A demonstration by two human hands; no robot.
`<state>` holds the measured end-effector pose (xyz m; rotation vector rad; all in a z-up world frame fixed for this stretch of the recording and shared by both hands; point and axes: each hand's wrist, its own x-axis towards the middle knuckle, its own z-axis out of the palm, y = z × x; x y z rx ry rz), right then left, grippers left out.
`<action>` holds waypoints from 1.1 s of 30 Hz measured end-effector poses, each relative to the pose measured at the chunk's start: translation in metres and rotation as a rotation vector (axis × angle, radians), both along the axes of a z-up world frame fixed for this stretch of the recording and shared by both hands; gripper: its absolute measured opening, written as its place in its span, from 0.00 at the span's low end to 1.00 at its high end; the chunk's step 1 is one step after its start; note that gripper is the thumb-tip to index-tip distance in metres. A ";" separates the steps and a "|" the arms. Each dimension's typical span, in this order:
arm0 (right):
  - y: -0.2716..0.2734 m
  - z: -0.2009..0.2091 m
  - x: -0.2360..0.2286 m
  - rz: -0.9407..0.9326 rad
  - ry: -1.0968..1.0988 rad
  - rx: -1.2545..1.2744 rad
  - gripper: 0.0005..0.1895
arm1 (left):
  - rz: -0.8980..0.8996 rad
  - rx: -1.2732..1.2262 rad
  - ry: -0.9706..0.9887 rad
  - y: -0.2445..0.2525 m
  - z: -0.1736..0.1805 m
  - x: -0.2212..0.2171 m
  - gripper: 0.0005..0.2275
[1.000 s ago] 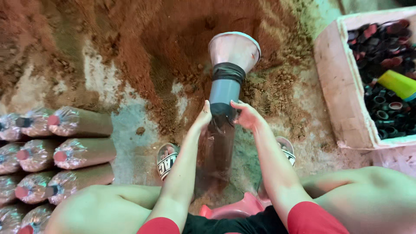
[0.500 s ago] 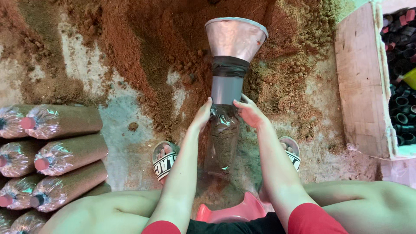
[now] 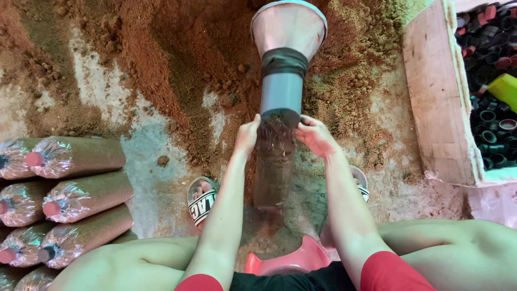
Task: The person sits on a stool and uses a funnel to fill a clear plastic bag with brown granular material from a large pile. They then remove the funnel, press the material down, and tie the top of the bag closed.
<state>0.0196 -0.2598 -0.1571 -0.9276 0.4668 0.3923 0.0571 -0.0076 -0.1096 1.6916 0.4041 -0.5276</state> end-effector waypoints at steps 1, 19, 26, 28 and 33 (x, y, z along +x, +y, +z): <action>0.002 0.006 0.003 -0.001 -0.003 0.000 0.21 | -0.001 0.000 -0.003 0.000 0.004 0.003 0.28; 0.023 0.008 -0.033 -0.076 -0.091 0.032 0.42 | -0.108 -0.179 -0.098 -0.006 -0.025 -0.013 0.27; 0.027 -0.029 -0.033 -0.066 -0.083 -0.348 0.17 | -0.097 -0.197 -0.114 -0.012 -0.054 -0.012 0.29; 0.027 -0.027 -0.034 -0.055 -0.079 -0.434 0.14 | -0.084 -0.194 -0.127 -0.015 -0.052 -0.011 0.29; 0.021 -0.075 -0.037 -0.249 -0.017 -0.132 0.20 | -0.092 -0.201 -0.123 -0.018 -0.063 -0.007 0.31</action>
